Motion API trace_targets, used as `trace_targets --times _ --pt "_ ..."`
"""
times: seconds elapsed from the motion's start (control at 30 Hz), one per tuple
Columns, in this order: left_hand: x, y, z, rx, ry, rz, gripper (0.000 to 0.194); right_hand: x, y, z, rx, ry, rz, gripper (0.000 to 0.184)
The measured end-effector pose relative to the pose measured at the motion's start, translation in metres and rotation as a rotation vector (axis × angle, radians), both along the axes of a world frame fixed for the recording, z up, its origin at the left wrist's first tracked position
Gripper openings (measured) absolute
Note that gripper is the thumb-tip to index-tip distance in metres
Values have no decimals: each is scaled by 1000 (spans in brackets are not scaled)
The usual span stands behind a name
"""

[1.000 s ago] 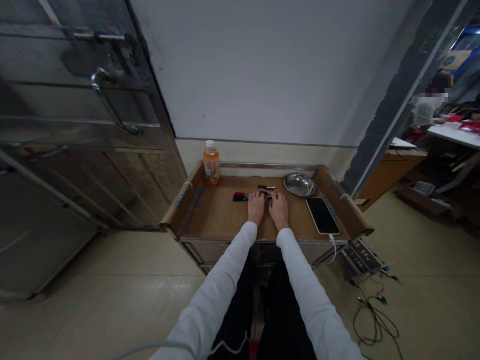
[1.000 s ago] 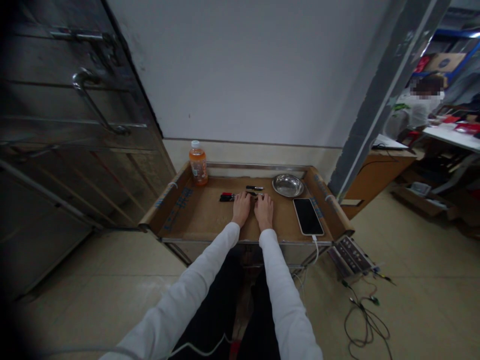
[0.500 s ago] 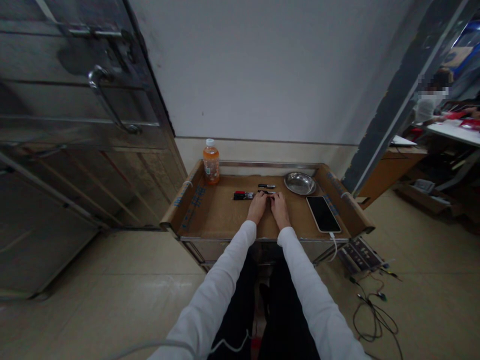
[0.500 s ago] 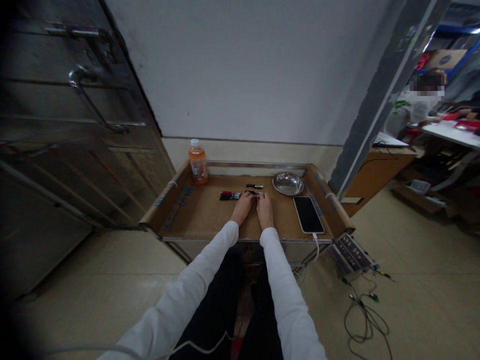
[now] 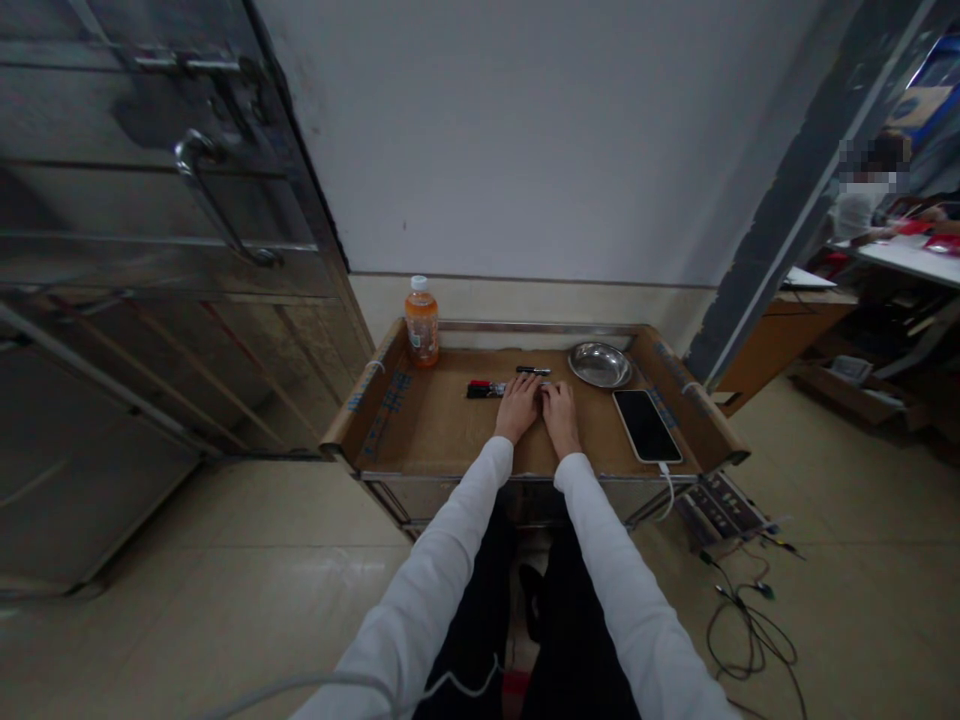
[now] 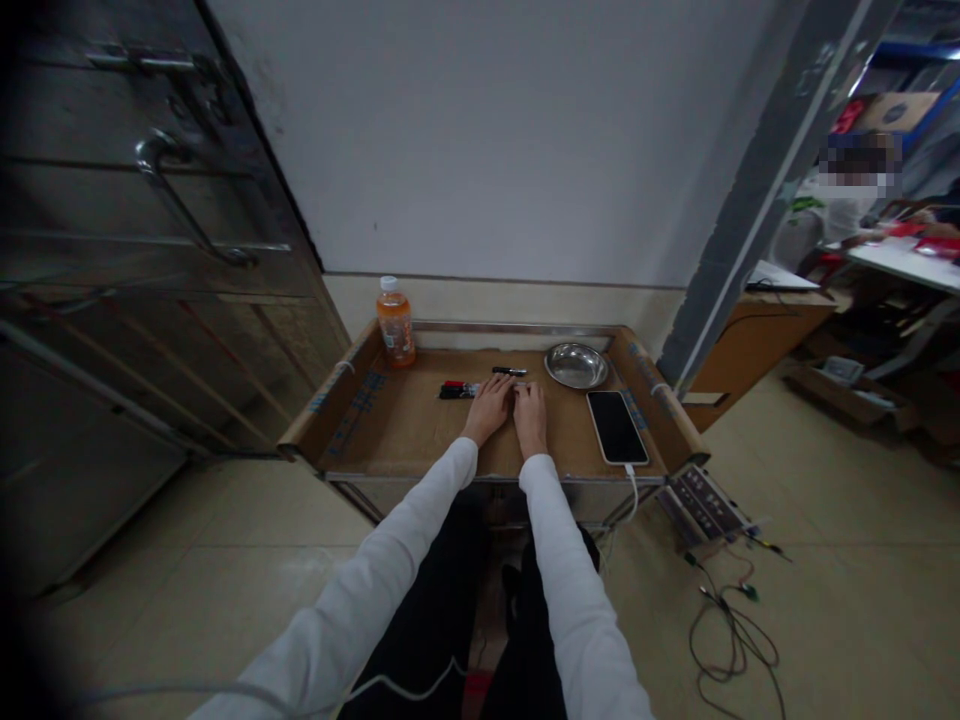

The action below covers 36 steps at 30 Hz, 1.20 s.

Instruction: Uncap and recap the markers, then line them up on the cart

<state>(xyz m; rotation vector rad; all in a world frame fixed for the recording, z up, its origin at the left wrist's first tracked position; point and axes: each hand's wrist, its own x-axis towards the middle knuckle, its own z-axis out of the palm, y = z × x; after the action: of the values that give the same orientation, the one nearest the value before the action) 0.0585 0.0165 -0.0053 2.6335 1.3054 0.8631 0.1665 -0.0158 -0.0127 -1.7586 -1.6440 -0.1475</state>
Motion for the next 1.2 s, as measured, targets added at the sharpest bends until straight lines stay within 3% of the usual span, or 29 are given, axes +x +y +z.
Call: trace_targets --times 0.3,0.53,0.83,1.07,1.2 --pt "-4 -14 7 -17 110 23 20 0 -9 7 99 96 -84 28" --pt "-7 -18 7 -9 -40 47 17 -1 -11 8 115 115 -52 29" --pt "-7 -19 11 12 -62 87 21 -1 -12 11 160 198 -31 29" --pt "-11 -22 14 -44 -118 93 24 -7 -15 16 196 265 225 41" --pt "-15 -31 19 -58 -132 210 24 -10 -18 16 190 280 319 56"
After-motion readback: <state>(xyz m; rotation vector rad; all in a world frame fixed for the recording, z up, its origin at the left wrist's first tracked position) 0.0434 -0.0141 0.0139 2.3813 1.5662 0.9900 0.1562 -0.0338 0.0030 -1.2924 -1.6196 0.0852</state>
